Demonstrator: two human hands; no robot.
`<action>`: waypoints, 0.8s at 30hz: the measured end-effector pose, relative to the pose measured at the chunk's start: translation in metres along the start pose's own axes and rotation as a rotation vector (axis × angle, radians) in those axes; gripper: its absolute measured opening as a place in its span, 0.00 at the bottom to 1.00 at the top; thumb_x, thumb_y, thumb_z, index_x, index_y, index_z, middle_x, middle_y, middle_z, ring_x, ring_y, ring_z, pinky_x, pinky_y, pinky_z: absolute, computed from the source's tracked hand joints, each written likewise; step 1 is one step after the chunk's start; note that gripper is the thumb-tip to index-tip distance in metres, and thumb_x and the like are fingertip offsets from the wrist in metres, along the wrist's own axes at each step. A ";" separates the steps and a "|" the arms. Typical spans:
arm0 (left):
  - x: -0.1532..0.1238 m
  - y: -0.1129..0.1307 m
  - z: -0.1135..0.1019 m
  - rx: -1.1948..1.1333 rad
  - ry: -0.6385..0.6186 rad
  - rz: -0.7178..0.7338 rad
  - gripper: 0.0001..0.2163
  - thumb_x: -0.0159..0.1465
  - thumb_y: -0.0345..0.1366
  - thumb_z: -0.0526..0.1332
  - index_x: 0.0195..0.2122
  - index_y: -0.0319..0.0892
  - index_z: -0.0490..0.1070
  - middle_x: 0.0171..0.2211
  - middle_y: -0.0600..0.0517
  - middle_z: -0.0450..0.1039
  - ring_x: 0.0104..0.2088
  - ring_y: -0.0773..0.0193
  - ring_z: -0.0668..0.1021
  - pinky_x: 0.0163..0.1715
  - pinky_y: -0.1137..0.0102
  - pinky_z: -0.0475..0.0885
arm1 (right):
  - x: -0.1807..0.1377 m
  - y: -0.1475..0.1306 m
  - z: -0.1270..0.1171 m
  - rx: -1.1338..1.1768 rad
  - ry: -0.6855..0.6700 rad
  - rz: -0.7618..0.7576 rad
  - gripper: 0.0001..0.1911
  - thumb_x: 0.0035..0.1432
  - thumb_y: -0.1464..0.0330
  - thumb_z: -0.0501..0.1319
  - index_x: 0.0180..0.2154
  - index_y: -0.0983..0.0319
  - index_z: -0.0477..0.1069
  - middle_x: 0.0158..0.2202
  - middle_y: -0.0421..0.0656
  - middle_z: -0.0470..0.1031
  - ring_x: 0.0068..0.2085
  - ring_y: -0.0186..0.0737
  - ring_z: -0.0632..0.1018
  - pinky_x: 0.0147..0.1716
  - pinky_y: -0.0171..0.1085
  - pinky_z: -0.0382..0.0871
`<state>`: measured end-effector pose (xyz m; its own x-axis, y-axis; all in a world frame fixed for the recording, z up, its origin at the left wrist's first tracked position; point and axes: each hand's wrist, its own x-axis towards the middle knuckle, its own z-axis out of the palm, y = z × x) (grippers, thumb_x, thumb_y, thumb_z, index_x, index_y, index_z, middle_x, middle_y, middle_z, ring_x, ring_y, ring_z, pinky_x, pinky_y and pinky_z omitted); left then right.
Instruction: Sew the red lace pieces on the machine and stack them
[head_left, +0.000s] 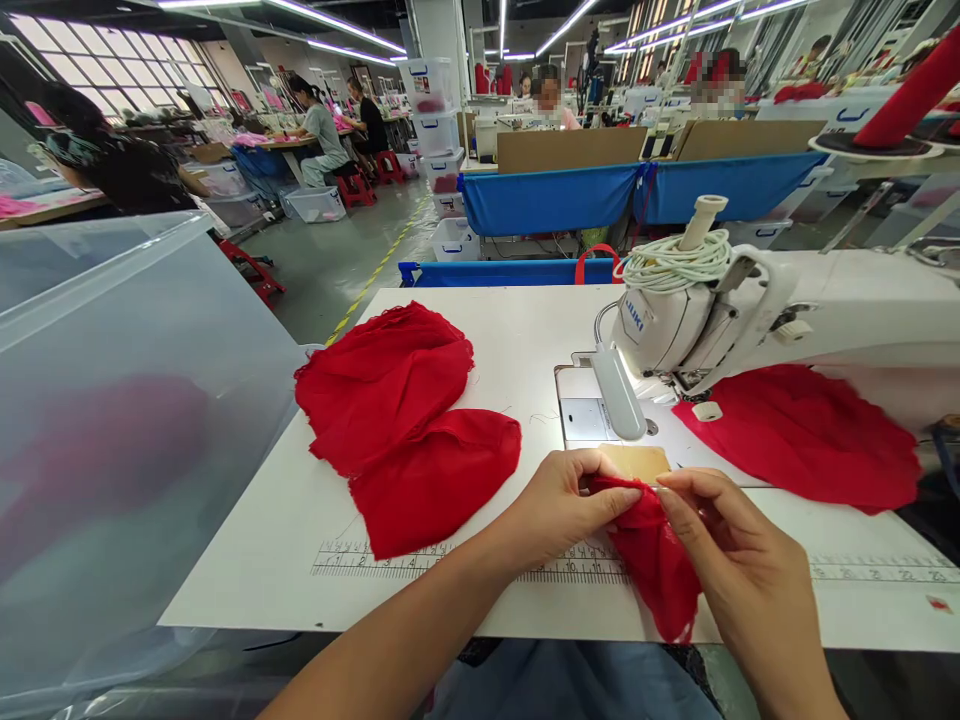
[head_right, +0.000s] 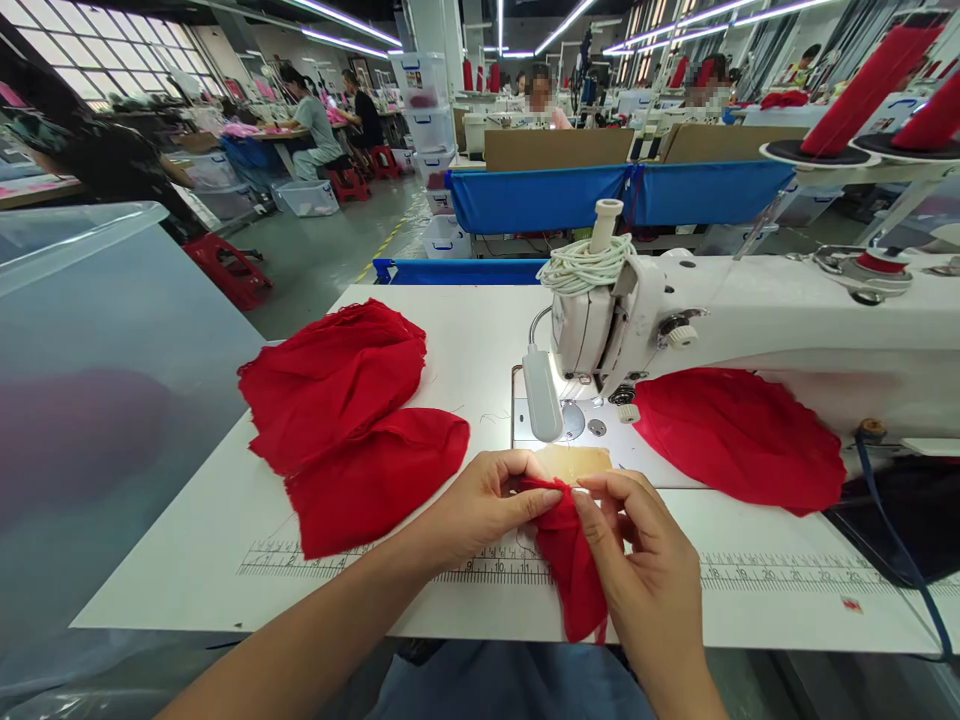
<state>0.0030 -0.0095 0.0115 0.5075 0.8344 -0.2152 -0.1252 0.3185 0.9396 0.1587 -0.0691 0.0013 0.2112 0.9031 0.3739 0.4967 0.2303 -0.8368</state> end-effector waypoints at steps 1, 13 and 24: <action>0.000 0.000 0.000 0.008 0.000 0.003 0.12 0.53 0.40 0.68 0.25 0.37 0.69 0.22 0.56 0.66 0.24 0.72 0.66 0.25 0.74 0.60 | 0.000 0.000 0.001 0.001 -0.001 0.012 0.05 0.62 0.62 0.62 0.37 0.56 0.73 0.33 0.37 0.71 0.28 0.33 0.70 0.25 0.31 0.66; -0.002 0.002 0.001 0.284 0.041 0.114 0.06 0.56 0.34 0.64 0.25 0.38 0.69 0.26 0.55 0.66 0.28 0.70 0.67 0.27 0.74 0.61 | 0.007 0.014 0.018 -0.463 0.181 -0.351 0.06 0.66 0.67 0.51 0.34 0.58 0.59 0.33 0.42 0.66 0.35 0.42 0.70 0.32 0.38 0.63; -0.003 0.002 -0.003 0.277 -0.078 0.125 0.04 0.56 0.33 0.63 0.26 0.38 0.71 0.26 0.55 0.67 0.28 0.69 0.69 0.28 0.74 0.62 | -0.003 -0.001 0.005 -0.141 -0.021 -0.157 0.06 0.67 0.67 0.51 0.35 0.56 0.61 0.30 0.38 0.74 0.20 0.33 0.70 0.21 0.33 0.64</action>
<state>-0.0014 -0.0102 0.0129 0.5681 0.8188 -0.0826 0.0413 0.0719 0.9966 0.1539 -0.0704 -0.0011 0.1047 0.8679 0.4856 0.6354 0.3172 -0.7040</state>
